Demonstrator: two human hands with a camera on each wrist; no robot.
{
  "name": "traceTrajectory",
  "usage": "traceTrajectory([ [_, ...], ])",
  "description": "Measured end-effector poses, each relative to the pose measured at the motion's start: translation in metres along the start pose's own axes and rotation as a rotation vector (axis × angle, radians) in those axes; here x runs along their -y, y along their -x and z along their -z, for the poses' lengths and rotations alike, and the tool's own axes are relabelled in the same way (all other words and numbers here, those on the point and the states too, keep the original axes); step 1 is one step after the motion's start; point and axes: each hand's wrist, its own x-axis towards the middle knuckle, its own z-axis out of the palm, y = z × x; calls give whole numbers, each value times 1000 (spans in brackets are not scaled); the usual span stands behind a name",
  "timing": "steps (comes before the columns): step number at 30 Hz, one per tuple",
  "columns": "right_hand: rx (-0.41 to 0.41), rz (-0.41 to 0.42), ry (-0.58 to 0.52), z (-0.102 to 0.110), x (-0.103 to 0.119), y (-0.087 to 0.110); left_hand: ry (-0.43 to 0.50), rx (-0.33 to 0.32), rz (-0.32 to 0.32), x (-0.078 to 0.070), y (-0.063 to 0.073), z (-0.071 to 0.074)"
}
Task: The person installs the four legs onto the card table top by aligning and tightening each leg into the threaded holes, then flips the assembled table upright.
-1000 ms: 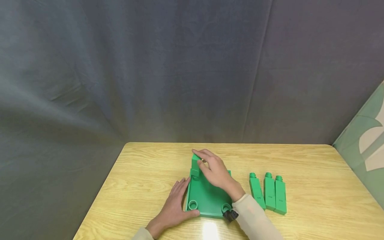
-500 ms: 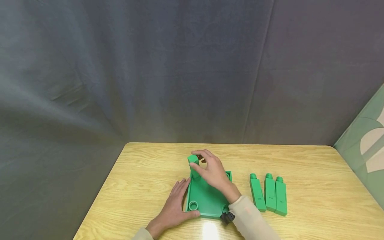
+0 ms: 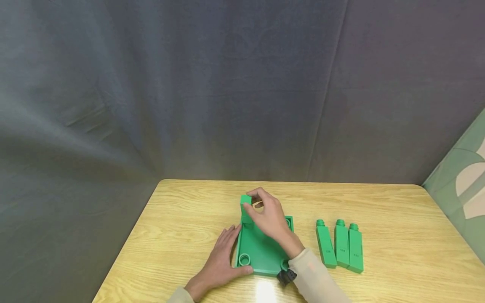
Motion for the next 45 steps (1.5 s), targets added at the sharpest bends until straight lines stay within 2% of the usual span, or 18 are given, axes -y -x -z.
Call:
traceTrajectory([
  [11,86,71,-20,8,-7,-4,-18,-16,-2,0,0,0],
  [17,125,53,6,9,-6,-4,-10,-10,-5,0,1,0],
  [25,29,-57,61,2,-1,-3,-7,-7,9,1,1,-1],
  [29,-12,-73,66,-1,1,-3,1,-2,16,1,1,0],
  [33,-11,-66,59,-3,1,-3,10,4,16,1,1,0],
  [37,29,-6,49,-1,-2,-1,10,7,16,1,1,0],
  [41,110,93,53,6,-6,-1,2,7,12,0,0,0],
  [45,181,154,42,13,-8,-1,1,8,12,0,0,0],
])
